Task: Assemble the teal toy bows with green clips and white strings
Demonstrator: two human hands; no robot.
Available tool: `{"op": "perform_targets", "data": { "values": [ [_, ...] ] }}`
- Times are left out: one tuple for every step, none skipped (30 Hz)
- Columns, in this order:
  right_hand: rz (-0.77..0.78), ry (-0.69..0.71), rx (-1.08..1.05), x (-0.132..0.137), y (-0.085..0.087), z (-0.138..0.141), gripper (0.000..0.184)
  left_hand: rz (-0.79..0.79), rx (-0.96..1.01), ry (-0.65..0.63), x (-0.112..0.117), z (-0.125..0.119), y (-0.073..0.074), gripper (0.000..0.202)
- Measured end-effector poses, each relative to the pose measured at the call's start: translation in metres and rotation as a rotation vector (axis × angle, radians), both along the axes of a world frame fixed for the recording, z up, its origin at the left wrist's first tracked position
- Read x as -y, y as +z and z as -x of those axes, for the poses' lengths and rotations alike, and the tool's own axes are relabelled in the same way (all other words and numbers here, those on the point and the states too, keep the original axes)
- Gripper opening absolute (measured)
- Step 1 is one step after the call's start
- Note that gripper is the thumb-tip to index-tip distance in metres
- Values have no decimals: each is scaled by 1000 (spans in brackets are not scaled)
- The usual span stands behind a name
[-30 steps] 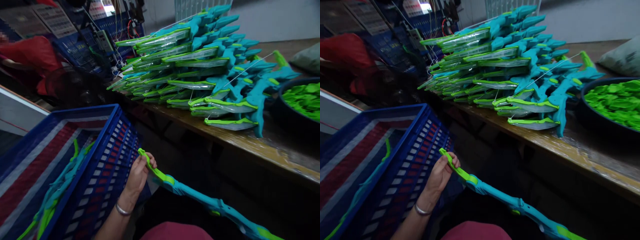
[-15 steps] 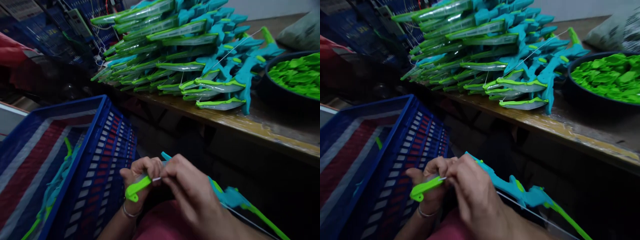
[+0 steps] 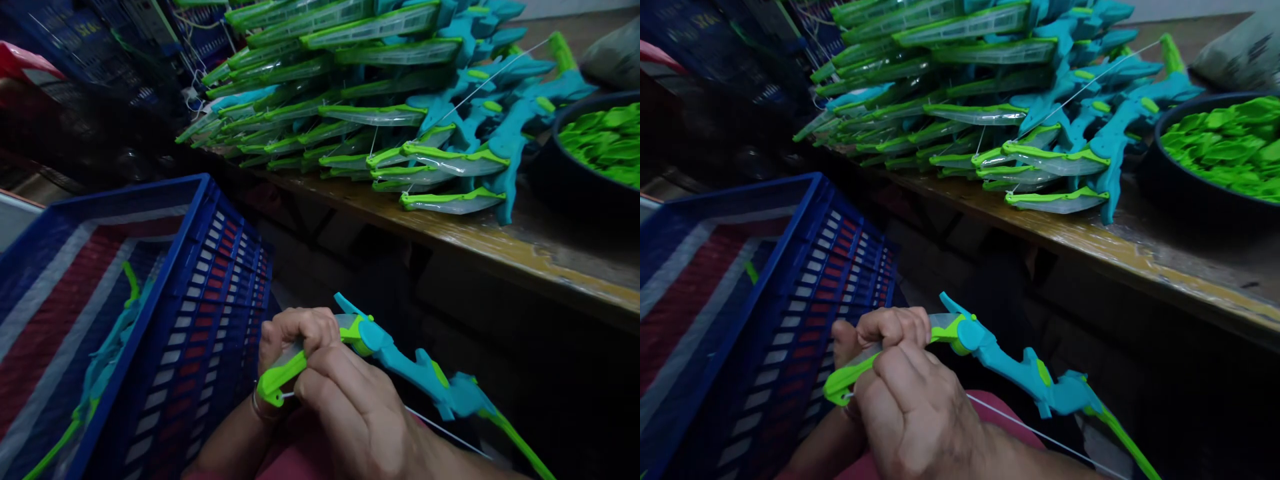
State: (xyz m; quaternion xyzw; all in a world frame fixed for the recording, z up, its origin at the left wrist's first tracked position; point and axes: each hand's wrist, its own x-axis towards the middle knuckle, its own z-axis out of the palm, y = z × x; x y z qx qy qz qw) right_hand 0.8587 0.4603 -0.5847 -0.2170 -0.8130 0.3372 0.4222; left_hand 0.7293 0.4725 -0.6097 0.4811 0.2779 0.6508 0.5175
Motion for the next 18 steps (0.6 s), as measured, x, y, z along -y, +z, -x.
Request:
{"op": "perform_targets", "data": {
  "values": [
    [-15, -12, -37, 0, 0, 1, 37, -7, -1, -2, 0, -1, 0, 66],
    [-22, -26, -72, 0, 0, 2, 39, -12, -2, -1, -1, -2, 0, 65],
    [-24, -46, -98, 0, 0, 3, 40, -9, -5, 3, -1, -2, 0, 65],
    [-21, -64, -104, 0, 0, 5, 41, -3, -9, 9, -1, -3, 0, 65],
    [-25, -74, -99, -1, 0, 6, 41, 1, -12, 13, -1, -4, 0, 66],
    [-38, -90, -95, -1, 0, 6, 42, 5, -14, 14, -2, -4, 0, 66],
    [-60, -106, -96, -2, 1, 6, 43, 10, -16, 13, -2, -4, -1, 67],
    [-73, -111, -90, -3, 2, 6, 43, 16, -16, 12, -3, -4, -2, 67],
    [-76, -103, -81, -5, 4, 5, 44, 19, -15, 11, -4, -4, -3, 67],
    [-78, -89, -76, -6, 7, 3, 44, 15, -13, 9, -5, -4, -4, 67],
    [-78, -66, -58, -8, 10, 2, 44, 7, -8, 4, -6, -4, -5, 67],
    [-75, -29, -16, -9, 14, 0, 44, -6, 0, -1, -7, -3, -5, 67],
    [-82, 14, 32, -11, 17, -1, 43, -23, 5, -11, -9, -3, -6, 67],
    [-99, 31, 60, -11, 20, -2, 43, -39, 8, -29, -10, -2, -6, 67],
    [-123, 33, 70, -12, 22, -2, 44, -49, 11, -46, -12, -2, -6, 66],
    [-143, 32, 71, -12, 22, -1, 43, -52, 11, -63, -13, -1, -6, 66],
    [-157, 26, 54, -13, 22, 1, 43, -53, 11, -80, -13, -1, -5, 66],
    [-170, 8, 14, -13, 21, 2, 43, -46, 16, -89, -14, -1, -4, 66]
  ]
}}
